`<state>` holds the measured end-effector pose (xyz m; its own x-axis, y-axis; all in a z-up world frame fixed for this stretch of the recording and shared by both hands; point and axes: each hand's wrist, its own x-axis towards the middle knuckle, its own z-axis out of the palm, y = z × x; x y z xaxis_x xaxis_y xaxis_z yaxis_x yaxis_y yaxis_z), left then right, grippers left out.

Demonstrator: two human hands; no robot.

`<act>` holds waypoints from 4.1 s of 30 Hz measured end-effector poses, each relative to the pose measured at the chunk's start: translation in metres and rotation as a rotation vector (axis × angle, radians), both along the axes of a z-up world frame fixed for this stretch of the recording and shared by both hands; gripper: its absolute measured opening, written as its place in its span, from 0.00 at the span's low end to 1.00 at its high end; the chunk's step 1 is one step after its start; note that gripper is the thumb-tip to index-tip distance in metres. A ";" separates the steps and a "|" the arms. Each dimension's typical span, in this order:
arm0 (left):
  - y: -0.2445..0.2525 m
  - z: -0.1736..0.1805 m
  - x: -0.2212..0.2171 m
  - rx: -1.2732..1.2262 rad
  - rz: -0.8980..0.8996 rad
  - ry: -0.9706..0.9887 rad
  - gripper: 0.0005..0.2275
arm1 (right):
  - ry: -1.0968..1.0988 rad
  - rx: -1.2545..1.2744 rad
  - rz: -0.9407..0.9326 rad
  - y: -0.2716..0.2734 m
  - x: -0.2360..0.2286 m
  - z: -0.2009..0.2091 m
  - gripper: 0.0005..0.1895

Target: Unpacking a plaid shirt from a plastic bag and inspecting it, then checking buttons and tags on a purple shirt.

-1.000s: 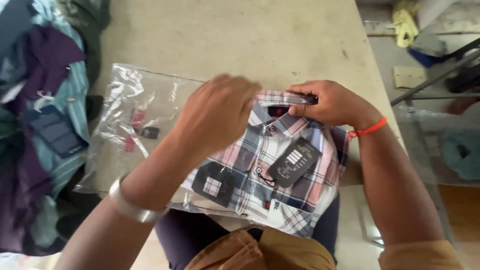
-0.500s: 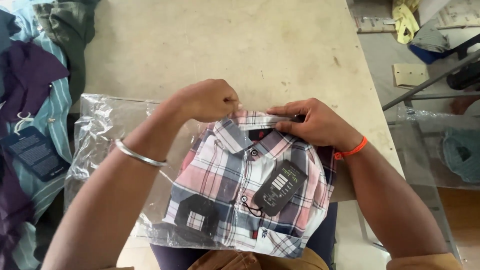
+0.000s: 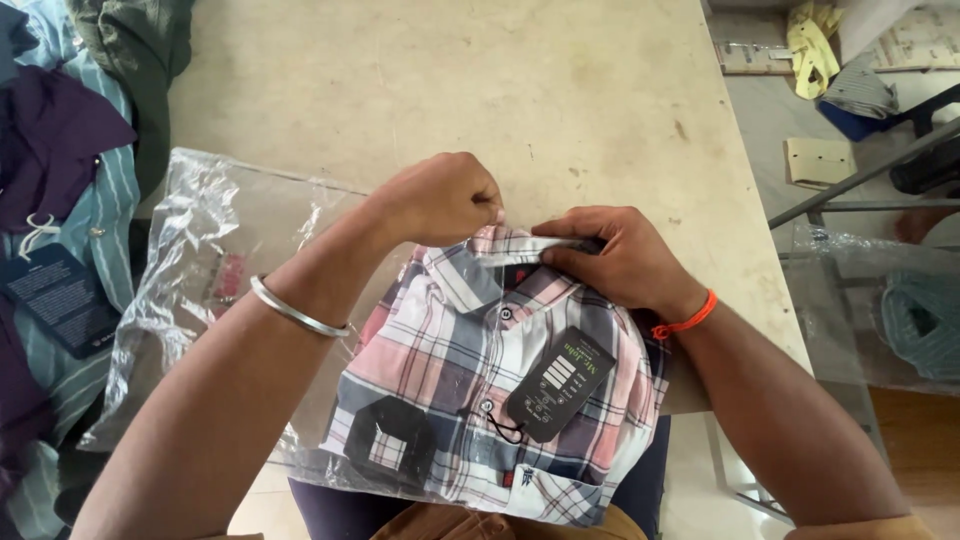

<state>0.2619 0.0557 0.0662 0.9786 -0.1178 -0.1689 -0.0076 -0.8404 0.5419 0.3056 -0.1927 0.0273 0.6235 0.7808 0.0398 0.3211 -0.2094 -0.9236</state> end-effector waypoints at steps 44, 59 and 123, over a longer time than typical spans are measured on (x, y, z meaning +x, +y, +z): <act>-0.046 -0.049 -0.123 0.372 0.101 -0.550 0.33 | -0.519 0.058 -0.333 -0.020 0.007 0.004 0.29; -0.029 -0.096 -0.258 -0.052 0.574 -0.900 0.09 | -0.815 0.244 -0.364 -0.024 -0.020 0.019 0.17; -0.107 -0.168 -0.266 -1.355 0.901 -0.260 0.10 | -1.021 -0.012 0.058 -0.004 -0.209 -0.008 0.27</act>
